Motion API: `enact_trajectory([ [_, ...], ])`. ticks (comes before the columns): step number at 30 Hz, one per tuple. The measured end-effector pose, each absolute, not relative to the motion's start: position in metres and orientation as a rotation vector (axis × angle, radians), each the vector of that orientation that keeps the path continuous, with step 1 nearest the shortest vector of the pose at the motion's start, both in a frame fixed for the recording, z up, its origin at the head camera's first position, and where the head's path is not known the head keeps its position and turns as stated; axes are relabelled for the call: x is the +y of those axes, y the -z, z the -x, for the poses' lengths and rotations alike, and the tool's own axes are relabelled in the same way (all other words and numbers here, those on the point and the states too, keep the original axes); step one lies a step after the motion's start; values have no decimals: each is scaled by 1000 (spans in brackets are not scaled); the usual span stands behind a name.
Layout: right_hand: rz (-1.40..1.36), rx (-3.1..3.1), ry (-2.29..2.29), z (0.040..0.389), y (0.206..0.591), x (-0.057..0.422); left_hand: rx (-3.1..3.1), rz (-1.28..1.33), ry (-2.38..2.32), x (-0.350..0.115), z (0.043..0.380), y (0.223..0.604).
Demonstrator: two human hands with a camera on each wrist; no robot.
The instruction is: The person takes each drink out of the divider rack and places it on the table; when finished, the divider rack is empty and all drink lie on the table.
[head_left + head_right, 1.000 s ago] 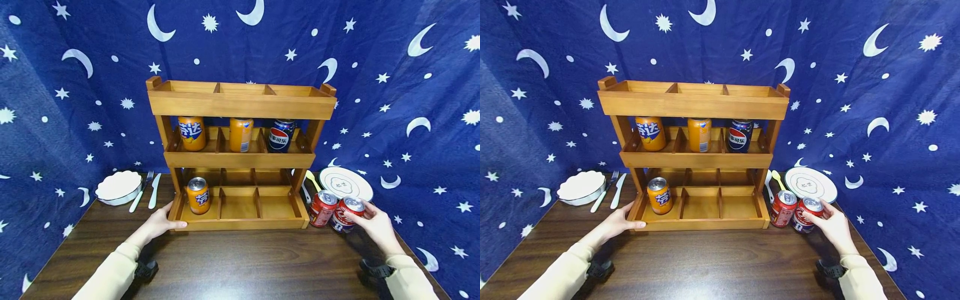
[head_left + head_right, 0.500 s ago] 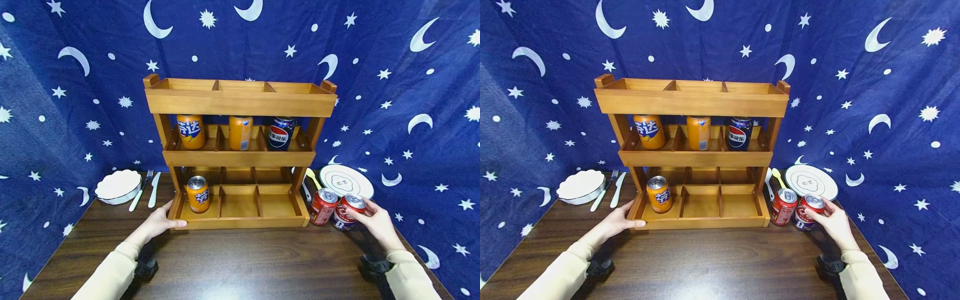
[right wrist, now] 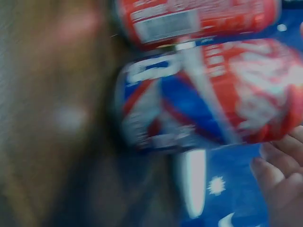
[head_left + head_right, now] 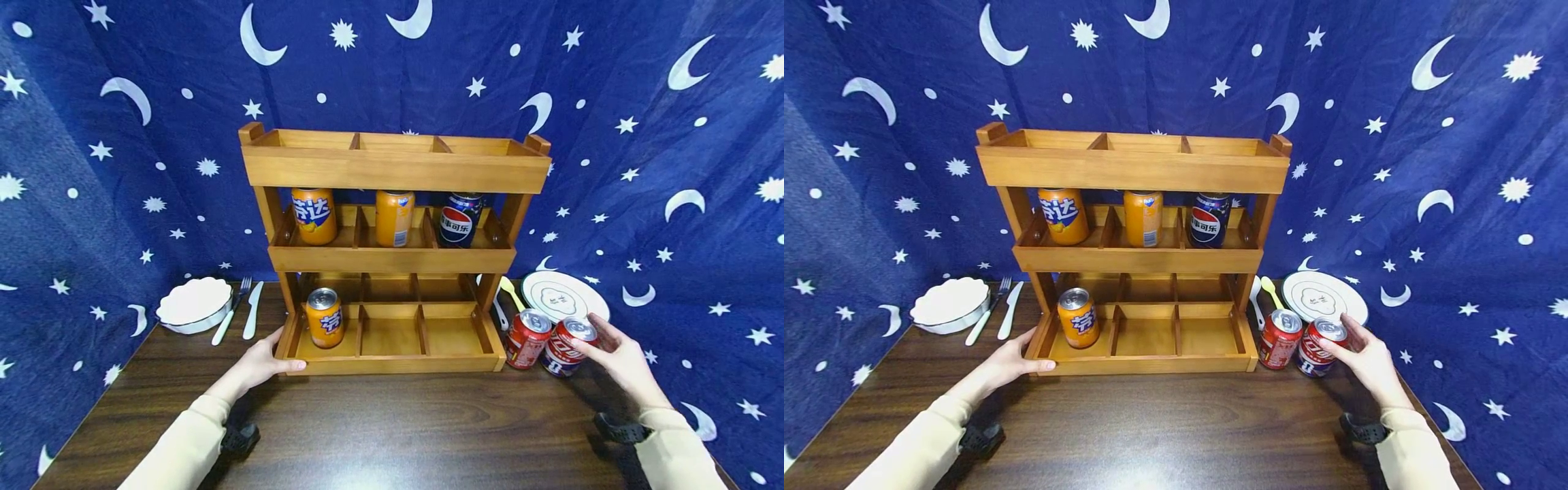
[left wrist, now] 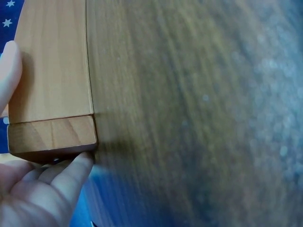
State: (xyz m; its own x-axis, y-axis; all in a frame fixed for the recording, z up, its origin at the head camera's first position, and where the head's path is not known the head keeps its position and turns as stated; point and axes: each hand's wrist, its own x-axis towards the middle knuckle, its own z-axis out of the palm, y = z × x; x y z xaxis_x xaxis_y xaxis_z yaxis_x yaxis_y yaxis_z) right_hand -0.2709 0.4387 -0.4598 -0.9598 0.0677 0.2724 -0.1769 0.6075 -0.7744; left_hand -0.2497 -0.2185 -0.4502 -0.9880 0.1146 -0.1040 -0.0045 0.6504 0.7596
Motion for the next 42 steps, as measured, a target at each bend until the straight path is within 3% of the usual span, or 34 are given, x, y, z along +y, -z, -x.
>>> enact_trajectory([
  [6,-221,-2466,-1308,237,385,377,2707,-52,-1250,-222,247,449],
  [13,-475,-2323,-1456,235,361,307,2731,-57,-1238,-225,245,448],
  [23,-758,-2295,-1707,250,370,190,2746,-100,-1262,-226,245,448],
  [32,-651,-2458,-1709,263,396,95,2732,-91,-1264,-225,246,444],
  [42,-651,-2645,-1540,288,427,26,2730,-118,-1284,-220,249,449],
])
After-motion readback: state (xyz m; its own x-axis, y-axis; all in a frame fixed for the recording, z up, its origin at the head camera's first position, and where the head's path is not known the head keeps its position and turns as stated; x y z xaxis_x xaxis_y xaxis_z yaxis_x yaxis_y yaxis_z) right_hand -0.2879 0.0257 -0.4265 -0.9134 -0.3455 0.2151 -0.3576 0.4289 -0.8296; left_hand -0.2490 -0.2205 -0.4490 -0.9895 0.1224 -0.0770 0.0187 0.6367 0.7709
